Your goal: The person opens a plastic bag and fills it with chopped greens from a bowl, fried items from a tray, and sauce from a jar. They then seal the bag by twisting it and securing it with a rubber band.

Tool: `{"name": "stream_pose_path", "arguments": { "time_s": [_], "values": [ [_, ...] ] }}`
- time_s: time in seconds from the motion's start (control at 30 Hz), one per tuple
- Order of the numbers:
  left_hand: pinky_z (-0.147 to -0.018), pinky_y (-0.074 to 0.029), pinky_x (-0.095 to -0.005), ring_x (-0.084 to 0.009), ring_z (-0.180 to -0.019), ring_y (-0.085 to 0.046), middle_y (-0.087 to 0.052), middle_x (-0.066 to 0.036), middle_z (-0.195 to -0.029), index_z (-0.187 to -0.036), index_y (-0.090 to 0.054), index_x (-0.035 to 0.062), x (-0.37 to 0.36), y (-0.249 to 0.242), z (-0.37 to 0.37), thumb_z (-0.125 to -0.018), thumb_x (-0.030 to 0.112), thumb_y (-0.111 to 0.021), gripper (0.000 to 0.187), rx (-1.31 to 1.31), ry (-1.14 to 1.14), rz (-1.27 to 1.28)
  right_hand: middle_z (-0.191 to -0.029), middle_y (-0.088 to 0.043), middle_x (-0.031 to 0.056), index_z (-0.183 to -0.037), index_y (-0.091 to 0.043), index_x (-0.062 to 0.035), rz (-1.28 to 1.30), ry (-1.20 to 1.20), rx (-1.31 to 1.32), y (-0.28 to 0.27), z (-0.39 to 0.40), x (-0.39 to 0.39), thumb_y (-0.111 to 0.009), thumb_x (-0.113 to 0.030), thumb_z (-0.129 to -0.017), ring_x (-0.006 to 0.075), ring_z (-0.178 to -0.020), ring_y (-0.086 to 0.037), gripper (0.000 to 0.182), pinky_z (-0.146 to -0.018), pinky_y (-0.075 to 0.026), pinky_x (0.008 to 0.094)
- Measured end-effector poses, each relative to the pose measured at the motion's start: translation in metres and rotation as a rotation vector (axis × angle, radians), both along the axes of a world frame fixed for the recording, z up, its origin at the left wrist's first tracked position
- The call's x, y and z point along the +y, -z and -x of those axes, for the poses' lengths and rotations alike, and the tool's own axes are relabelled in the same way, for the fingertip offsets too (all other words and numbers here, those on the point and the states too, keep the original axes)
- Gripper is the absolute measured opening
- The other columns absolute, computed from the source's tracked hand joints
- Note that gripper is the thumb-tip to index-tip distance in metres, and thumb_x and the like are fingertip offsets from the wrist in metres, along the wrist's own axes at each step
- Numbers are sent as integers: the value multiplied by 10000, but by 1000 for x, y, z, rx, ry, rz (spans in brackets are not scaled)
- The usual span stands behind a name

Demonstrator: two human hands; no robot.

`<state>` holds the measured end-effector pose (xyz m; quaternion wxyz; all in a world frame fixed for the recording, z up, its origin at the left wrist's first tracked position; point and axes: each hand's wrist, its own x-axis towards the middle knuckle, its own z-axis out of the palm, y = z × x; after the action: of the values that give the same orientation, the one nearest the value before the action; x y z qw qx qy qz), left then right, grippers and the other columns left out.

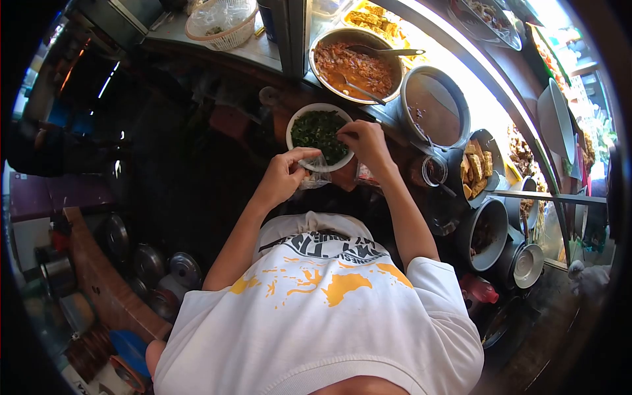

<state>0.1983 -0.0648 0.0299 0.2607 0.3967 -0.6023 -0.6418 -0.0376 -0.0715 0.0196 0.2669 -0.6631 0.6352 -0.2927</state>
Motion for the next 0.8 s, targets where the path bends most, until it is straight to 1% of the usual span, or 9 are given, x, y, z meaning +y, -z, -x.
{"name": "stream_pose_path", "arguments": {
  "time_s": [0.1,0.17,0.2,0.27,0.33,0.4,0.47,0.57,0.8],
  "values": [
    [-572,-420,-172,-12,-609,-419,-651,-24,-1179,-1198,-640,21,-2,6,2,-775,-149,-463,488,68,-21,35,-822,-709,126,-947,-731,-14,-192,5,-253,-24,8,1,-727,-102,-784,187,-728,-673,185,-719,-526,303],
    [-776,-470,-213,-62,-870,-548,-627,-49,-1228,-1222,-621,13,-3,1,1,-805,-146,-448,479,40,4,-16,-841,-714,68,-946,-727,3,-300,-25,-439,-32,10,3,-715,-107,-809,95,-721,-635,177,-709,-520,278],
    [-878,-494,-234,-87,-1000,-613,-615,-61,-1252,-1235,-611,9,-3,-1,0,-819,-144,-440,475,25,16,-44,-850,-715,84,-956,-721,7,-295,-65,-448,-39,8,6,-708,-96,-806,120,-733,-647,183,-720,-520,286],
    [-866,-492,-226,-90,-1012,-613,-603,-57,-1270,-1240,-608,13,-3,4,-1,-823,-140,-442,474,35,7,-25,-868,-715,116,-976,-710,15,-289,-145,-468,-57,-5,12,-694,-74,-800,170,-757,-672,198,-741,-521,301],
    [-836,-488,-215,-83,-990,-609,-594,-53,-1284,-1244,-607,17,-2,2,-2,-824,-138,-444,476,36,13,-29,-784,-683,100,-1007,-690,31,-287,-243,-317,-65,-23,23,-667,-39,-828,172,-725,-653,194,-707,-510,307],
    [-789,-483,-201,-64,-936,-603,-587,-48,-1294,-1245,-608,23,0,-10,-4,-821,-137,-446,481,26,33,-56,-766,-660,163,-1052,-662,31,44,-380,-121,-48,-39,34,-618,23,-826,320,-719,-656,231,-701,-512,364],
    [-745,-461,-186,-39,-855,-569,-587,-48,-1296,-1242,-612,28,3,-11,-7,-814,-140,-447,489,56,27,-11,-827,-658,194,-1040,-666,14,-3,-337,-42,-43,-49,42,-631,20,-800,387,-786,-636,243,-724,-511,387],
    [-704,-430,-172,-18,-793,-527,-582,-51,-1307,-1239,-615,31,9,-6,-8,-803,-142,-454,496,120,-2,39,-800,-653,182,-870,-655,25,-108,-187,-40,-57,-62,49,-617,3,-787,378,-839,-631,94,-735,-498,433],
    [-776,-445,-194,-62,-1020,-567,-576,-83,-1313,-1241,-611,31,16,-12,-12,-804,-156,-451,502,52,5,105,-865,-617,127,-892,-580,-25,95,-180,49,-52,-64,50,-660,-1,-748,335,-842,-615,166,-726,-500,423]
  ]
}}
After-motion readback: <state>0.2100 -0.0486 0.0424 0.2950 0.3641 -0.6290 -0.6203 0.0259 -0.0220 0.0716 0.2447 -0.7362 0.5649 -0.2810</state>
